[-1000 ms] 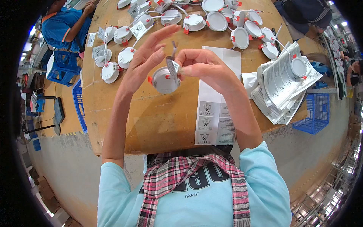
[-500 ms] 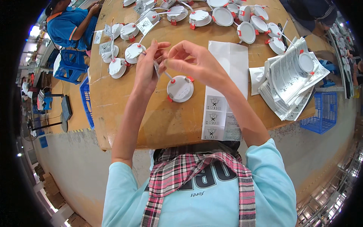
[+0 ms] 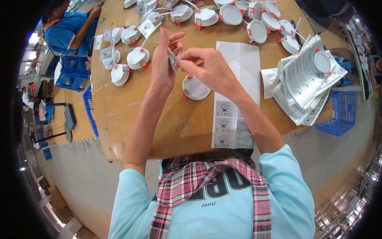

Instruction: The person applies labels to the wires of round light fixtures by hand, wrapping each sticker around a wire one light at a time.

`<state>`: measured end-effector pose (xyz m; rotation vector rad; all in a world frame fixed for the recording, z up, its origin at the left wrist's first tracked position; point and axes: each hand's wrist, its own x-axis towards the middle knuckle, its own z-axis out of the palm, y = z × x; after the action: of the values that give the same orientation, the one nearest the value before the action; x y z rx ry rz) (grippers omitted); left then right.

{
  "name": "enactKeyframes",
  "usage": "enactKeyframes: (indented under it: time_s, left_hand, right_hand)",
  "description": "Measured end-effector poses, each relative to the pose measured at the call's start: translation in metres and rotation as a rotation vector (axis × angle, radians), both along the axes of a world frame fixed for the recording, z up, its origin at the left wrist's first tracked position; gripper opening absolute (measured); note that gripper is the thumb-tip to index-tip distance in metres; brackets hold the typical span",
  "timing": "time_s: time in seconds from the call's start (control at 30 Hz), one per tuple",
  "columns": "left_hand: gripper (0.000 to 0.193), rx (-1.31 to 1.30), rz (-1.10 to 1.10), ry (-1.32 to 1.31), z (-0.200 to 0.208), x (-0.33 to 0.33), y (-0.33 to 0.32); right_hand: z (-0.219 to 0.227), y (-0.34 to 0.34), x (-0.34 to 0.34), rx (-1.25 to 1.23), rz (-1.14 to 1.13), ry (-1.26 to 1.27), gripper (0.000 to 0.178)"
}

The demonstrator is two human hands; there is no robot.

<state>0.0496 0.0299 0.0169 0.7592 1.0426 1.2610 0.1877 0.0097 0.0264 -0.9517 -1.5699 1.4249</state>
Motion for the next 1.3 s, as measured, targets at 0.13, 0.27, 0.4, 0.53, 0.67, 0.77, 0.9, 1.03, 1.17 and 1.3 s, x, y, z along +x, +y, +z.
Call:
enactKeyframes:
  time_s: [0.13,0.27,0.4,0.53,0.67,0.77,0.9,1.03,1.17,1.3]
  left_hand:
    - [0.069,0.013,-0.003,0.048,-0.008,0.001,0.003]
    - [0.069,0.007,0.056,0.138,-0.006,0.006,0.007]
    - [0.071,-0.091,-0.04,0.036,-0.004,0.004,0.009]
    - [0.069,-0.092,-0.063,0.059,-0.003,0.006,0.007]
    - [0.065,-0.154,-0.074,0.023,0.003,0.011,0.006]
    - [0.064,-0.155,-0.072,-0.092,0.003,0.014,0.007]
    - [0.071,-0.179,-0.126,-0.337,0.015,0.02,-0.002]
    - [0.078,-0.264,-0.148,-0.356,0.026,0.017,-0.01]
    - [0.079,-0.249,-0.156,-0.395,0.015,0.012,-0.016]
    - [0.073,-0.15,-0.226,-0.536,0.004,0.011,-0.024]
  right_hand:
    - [-0.003,0.003,0.0,-0.027,-0.029,-0.052,0.021]
    - [0.006,-0.002,-0.002,0.031,-0.023,-0.127,0.022]
    - [0.004,0.0,-0.001,0.083,-0.026,-0.138,0.022]
    - [-0.001,0.002,0.001,0.062,-0.062,-0.086,0.021]
    - [0.001,0.001,-0.001,0.055,-0.091,-0.158,0.021]
    - [0.008,0.0,-0.001,0.083,-0.069,-0.172,0.024]
    - [0.009,0.002,-0.002,0.239,-0.142,-0.079,0.027]
    - [0.017,0.001,0.006,0.303,-0.011,-0.209,0.027]
    - [0.017,-0.003,0.004,0.285,0.017,-0.393,0.022]
    - [0.014,0.0,0.012,0.413,-0.036,-0.377,0.024]
